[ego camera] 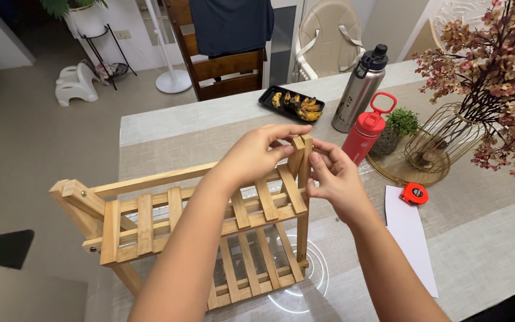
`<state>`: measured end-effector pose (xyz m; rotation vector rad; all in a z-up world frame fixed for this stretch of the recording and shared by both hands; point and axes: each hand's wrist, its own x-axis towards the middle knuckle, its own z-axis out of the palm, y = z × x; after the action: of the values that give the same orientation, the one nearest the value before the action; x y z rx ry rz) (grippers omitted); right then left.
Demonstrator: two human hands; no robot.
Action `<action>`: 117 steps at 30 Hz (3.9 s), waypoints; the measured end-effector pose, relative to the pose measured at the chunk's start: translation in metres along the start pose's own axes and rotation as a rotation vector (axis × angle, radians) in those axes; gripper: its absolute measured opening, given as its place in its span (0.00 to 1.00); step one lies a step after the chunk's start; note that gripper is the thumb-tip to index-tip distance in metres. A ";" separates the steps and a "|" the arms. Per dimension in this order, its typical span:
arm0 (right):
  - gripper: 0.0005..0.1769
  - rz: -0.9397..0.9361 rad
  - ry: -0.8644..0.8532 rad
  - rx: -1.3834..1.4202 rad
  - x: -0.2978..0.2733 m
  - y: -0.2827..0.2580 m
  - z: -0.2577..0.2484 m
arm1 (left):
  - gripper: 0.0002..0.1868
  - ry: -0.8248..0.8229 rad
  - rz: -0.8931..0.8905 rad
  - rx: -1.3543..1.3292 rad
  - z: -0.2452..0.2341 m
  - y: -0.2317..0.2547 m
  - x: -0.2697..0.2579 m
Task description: The person assembles a small wooden two-tier rack on a dining table. They align the side frames, insert slats, and secure joints by hand, repeatedly checking fit and stability.
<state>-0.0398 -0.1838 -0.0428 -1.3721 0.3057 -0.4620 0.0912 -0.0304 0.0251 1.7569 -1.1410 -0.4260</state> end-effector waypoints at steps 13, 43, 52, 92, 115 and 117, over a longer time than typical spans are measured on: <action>0.17 0.009 -0.014 -0.021 0.010 -0.005 -0.012 | 0.24 0.481 0.093 0.794 0.046 -0.010 -0.079; 0.14 -0.081 -0.080 -0.174 0.020 -0.007 -0.020 | 0.15 0.587 0.124 0.378 0.048 -0.010 -0.043; 0.11 -0.081 -0.063 -0.214 0.019 -0.010 -0.021 | 0.16 0.594 0.144 0.378 0.048 -0.009 -0.045; 0.08 -0.195 -0.120 -0.413 0.028 -0.010 -0.022 | 0.16 0.596 0.125 0.386 0.048 -0.012 -0.044; 0.10 0.105 -0.372 -0.441 0.051 -0.036 -0.043 | 0.14 0.589 0.130 0.400 0.050 -0.012 -0.048; 0.10 0.123 -0.402 -0.388 0.046 -0.044 -0.039 | 0.14 0.602 0.142 0.407 0.046 -0.007 -0.043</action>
<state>-0.0241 -0.2450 -0.0041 -1.7739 0.1491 -0.0150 0.0415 -0.0181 -0.0115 1.9394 -0.9364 0.4324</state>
